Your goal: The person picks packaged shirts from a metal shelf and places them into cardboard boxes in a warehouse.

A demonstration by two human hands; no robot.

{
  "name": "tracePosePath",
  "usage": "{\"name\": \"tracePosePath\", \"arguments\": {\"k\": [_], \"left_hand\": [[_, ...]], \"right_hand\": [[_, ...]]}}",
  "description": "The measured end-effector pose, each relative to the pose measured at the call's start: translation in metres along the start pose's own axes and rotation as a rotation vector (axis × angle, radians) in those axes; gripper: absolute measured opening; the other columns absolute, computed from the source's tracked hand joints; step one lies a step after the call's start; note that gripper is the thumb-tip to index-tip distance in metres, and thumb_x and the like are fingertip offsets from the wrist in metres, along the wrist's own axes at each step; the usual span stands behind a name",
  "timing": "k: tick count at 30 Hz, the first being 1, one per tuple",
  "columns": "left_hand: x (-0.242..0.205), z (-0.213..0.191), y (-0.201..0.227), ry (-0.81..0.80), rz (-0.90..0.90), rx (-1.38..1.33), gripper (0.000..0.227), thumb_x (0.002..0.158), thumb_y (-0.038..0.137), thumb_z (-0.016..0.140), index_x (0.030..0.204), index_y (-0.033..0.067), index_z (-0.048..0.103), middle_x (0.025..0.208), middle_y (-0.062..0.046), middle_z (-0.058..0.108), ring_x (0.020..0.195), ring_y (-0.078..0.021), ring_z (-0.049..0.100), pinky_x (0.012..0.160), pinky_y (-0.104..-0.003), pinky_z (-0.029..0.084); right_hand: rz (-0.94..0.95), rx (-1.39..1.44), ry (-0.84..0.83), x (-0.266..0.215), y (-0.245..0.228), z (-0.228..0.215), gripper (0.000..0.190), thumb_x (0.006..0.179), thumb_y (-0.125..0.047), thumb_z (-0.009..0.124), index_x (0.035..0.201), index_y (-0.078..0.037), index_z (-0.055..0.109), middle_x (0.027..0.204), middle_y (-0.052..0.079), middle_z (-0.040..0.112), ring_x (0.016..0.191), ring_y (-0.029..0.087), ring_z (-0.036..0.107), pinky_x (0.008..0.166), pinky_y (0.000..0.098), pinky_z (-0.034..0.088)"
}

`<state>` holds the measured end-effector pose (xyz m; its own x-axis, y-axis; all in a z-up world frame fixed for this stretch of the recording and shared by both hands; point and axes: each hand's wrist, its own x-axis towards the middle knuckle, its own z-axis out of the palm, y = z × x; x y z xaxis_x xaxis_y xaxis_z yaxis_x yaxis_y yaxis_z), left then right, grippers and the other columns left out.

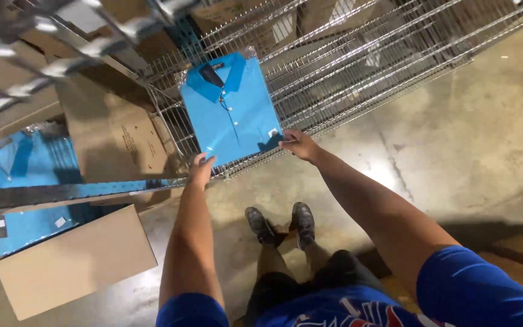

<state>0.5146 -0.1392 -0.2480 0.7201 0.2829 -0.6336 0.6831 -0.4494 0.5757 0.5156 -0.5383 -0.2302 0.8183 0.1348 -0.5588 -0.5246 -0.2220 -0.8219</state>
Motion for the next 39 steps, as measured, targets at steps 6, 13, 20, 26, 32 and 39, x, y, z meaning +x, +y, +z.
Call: {"name": "tracePosePath", "arguments": {"k": [6,13,20,26,32,39], "left_hand": [[0.007,0.009,0.0,0.043,-0.082,0.04,0.088,0.096,0.063,0.082,0.17,0.0406,0.042,0.165,-0.012,0.054,0.144,-0.0332,0.059,0.117,-0.053,0.052],[-0.054,0.011,0.042,0.066,-0.026,-0.149,0.087,0.102,0.035,0.082,0.174,0.0284,0.034,0.174,-0.014,0.042,0.157,-0.0324,0.047,0.125,-0.05,0.046],[0.002,0.027,-0.001,0.092,-0.039,0.001,0.093,0.093,0.071,0.08,0.168,0.0278,0.046,0.154,-0.009,0.066,0.147,-0.0346,0.058,0.124,-0.056,0.045],[-0.034,0.036,0.009,-0.116,-0.229,-0.23,0.099,0.085,0.062,0.091,0.161,0.0111,0.054,0.168,-0.027,0.046,0.158,-0.0479,0.04,0.128,-0.066,0.032],[-0.107,0.011,0.028,-0.118,-0.125,-0.205,0.114,0.086,0.055,0.093,0.169,0.0041,0.034,0.171,-0.031,0.039,0.159,-0.0483,0.038,0.131,-0.068,0.029],[-0.127,0.038,-0.081,-0.274,-0.057,-0.61,0.102,0.083,0.022,0.103,0.165,0.009,0.045,0.16,-0.026,0.054,0.153,-0.0437,0.046,0.128,-0.066,0.035]], "right_hand": [[-0.078,-0.103,0.06,0.028,0.008,0.005,0.088,0.099,-0.031,0.084,0.172,-0.006,0.04,0.167,0.03,0.046,0.155,0.045,0.043,0.125,0.0573,0.044],[-0.128,-0.143,0.063,0.06,0.02,0.022,0.1,0.091,-0.032,0.087,0.17,0.003,0.035,0.163,0.038,0.045,0.15,0.06,0.042,0.125,0.0671,0.042],[-0.076,-0.346,0.216,0.049,0.016,0.019,0.08,0.098,-0.045,0.081,0.162,-0.009,0.048,0.139,0.023,0.07,0.135,0.041,0.066,0.113,0.0582,0.055],[0.113,0.019,0.041,0.047,0.022,0.03,0.091,0.096,-0.056,0.083,0.157,0.004,0.051,0.141,0.034,0.066,0.123,0.049,0.071,0.1,0.0604,0.062],[-0.003,0.271,-0.032,0.019,0.038,0.019,0.073,0.1,-0.027,0.086,0.156,0.004,0.053,0.141,0.03,0.066,0.123,0.046,0.07,0.089,0.0591,0.066],[0.111,0.516,-0.037,-0.129,-0.034,-0.009,0.071,0.083,0.001,0.088,0.148,-0.017,0.067,0.12,0.013,0.077,0.094,0.029,0.079,0.077,0.0395,0.062]]}}
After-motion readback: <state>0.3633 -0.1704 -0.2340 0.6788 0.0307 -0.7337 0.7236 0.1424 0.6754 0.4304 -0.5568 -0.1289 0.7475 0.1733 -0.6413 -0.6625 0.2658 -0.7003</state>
